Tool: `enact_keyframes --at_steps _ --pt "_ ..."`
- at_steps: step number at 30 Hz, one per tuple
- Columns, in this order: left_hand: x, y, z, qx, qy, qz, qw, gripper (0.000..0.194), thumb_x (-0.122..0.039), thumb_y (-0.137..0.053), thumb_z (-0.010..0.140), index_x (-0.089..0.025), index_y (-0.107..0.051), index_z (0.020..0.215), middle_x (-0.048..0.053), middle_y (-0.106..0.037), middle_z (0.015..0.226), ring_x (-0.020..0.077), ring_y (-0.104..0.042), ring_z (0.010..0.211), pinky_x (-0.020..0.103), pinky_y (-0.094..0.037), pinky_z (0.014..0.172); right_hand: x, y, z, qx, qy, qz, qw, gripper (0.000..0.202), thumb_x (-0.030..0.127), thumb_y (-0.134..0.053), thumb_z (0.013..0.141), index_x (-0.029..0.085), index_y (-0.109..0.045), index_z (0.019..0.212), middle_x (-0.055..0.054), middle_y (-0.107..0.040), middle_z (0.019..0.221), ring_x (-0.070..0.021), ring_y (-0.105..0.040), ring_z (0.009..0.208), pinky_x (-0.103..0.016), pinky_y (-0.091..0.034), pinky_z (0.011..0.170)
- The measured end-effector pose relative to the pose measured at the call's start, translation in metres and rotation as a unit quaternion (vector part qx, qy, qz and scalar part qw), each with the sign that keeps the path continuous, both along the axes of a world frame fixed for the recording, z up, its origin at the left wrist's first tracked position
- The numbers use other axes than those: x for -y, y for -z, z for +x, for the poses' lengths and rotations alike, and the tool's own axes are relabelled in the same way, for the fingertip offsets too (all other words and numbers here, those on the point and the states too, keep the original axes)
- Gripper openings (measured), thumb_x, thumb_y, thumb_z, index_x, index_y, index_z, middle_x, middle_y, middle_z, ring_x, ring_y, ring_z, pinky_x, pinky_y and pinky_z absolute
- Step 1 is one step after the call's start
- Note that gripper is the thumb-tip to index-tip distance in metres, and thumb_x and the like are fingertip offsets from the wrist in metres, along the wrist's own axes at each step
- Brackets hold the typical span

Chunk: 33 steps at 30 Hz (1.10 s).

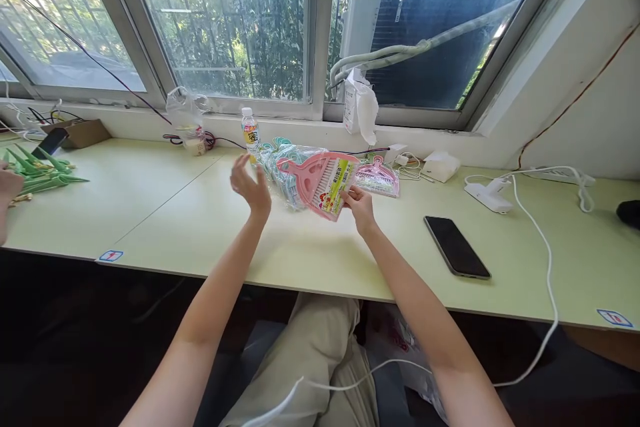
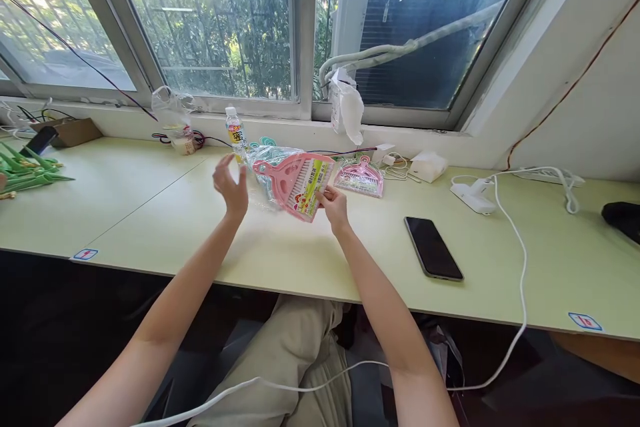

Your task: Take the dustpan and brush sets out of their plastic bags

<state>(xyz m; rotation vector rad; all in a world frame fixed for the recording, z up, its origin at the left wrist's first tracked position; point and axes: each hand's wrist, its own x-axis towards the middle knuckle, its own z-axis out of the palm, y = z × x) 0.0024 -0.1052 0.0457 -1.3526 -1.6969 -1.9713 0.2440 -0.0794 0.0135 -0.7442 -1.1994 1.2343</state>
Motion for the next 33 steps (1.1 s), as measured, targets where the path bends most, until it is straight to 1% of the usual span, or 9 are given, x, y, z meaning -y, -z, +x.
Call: enact_keyframes --at_steps 2,4,8,10,12,14,19,27,33 --pt "0.003 -0.005 -0.006 0.085 -0.060 0.064 0.993 0.032 -0.038 -0.041 0.097 -0.023 -0.051 0.122 0.008 -0.050 0.136 0.0212 -0.039 0.134 0.043 -0.018 0.116 -0.001 0.000 0.001 -0.018 0.016 -0.004 1.000 0.049 0.049 -0.084 0.054 0.020 -0.070 0.091 -0.005 -0.076 0.087 -0.0226 -0.070 0.077 -0.039 -0.059 0.068" --pt "0.002 -0.008 -0.014 0.204 -0.044 0.104 0.972 0.030 -0.036 -0.032 0.098 -0.023 -0.046 0.122 0.008 -0.045 0.139 0.0180 -0.036 0.135 0.039 -0.020 0.116 -0.001 0.000 0.002 -0.041 0.028 -0.009 0.999 0.047 0.047 -0.084 0.056 0.020 -0.069 0.091 -0.005 -0.075 0.091 -0.0220 -0.070 0.078 -0.039 -0.059 0.069" --pt "-0.009 -0.004 -0.009 0.359 0.207 0.068 0.908 0.039 -0.041 -0.025 0.099 -0.020 -0.040 0.127 0.012 -0.044 0.141 0.0191 -0.047 0.126 0.039 -0.037 0.106 -0.002 0.000 0.004 -0.087 0.041 -0.013 0.995 0.044 0.043 -0.084 0.057 0.020 -0.068 0.091 -0.006 -0.075 0.094 -0.0214 -0.069 0.081 -0.038 -0.058 0.074" --pt "-0.012 0.003 0.007 0.345 0.339 0.000 0.875 0.043 -0.046 -0.035 0.095 -0.018 -0.046 0.126 0.013 -0.056 0.130 0.0223 -0.057 0.113 0.041 -0.046 0.095 -0.003 0.001 0.005 -0.099 0.042 -0.014 0.994 0.043 0.042 -0.083 0.058 0.020 -0.068 0.091 -0.006 -0.074 0.096 -0.0210 -0.069 0.082 -0.038 -0.058 0.075" --pt "-0.012 0.010 0.027 0.306 0.476 -0.090 0.820 0.050 -0.048 -0.055 0.087 -0.021 -0.048 0.128 0.011 -0.060 0.125 0.0234 -0.061 0.108 0.039 -0.048 0.091 -0.003 0.001 0.004 -0.096 0.040 -0.013 0.995 0.043 0.042 -0.083 0.058 0.020 -0.067 0.091 -0.006 -0.074 0.095 -0.0203 -0.068 0.081 -0.037 -0.058 0.073" --pt "-0.009 0.015 0.042 0.271 0.544 -0.140 0.782 0.065 -0.044 -0.070 0.077 -0.024 -0.046 0.133 0.009 -0.062 0.124 0.0235 -0.061 0.108 0.038 -0.048 0.091 -0.003 0.002 0.002 -0.083 0.039 -0.011 0.996 0.043 0.044 -0.083 0.057 0.020 -0.067 0.090 -0.006 -0.074 0.094 -0.0195 -0.067 0.079 -0.035 -0.057 0.069" --pt "-0.001 0.020 0.050 0.258 0.565 -0.157 0.768 0.075 -0.037 -0.078 0.068 -0.028 -0.046 0.135 0.005 -0.062 0.127 0.0251 -0.059 0.113 0.038 -0.048 0.093 0.001 0.003 -0.008 -0.051 0.031 -0.001 0.998 0.044 0.046 -0.083 0.056 0.020 -0.067 0.087 -0.005 -0.072 0.093 -0.0190 -0.065 0.079 -0.032 -0.056 0.065" --pt "0.005 0.026 0.063 0.270 0.578 -0.202 0.743 0.060 -0.034 -0.081 0.065 -0.020 -0.060 0.120 0.009 -0.068 0.117 0.0278 -0.063 0.107 0.043 -0.049 0.095 0.011 0.001 -0.019 -0.076 0.044 0.005 0.996 0.043 0.047 -0.082 0.057 0.021 -0.062 0.085 -0.004 -0.069 0.092 -0.0182 -0.062 0.083 -0.033 -0.057 0.070" --pt "0.006 0.026 0.064 0.253 0.568 -0.160 0.767 0.063 -0.037 -0.082 0.065 -0.020 -0.059 0.121 0.009 -0.068 0.119 0.0312 -0.061 0.112 0.045 -0.049 0.094 0.012 -0.003 -0.016 -0.078 0.022 -0.021 0.996 0.044 0.037 -0.080 0.059 0.026 -0.054 0.093 -0.001 -0.067 0.099 -0.0178 -0.063 0.088 -0.032 -0.056 0.069"
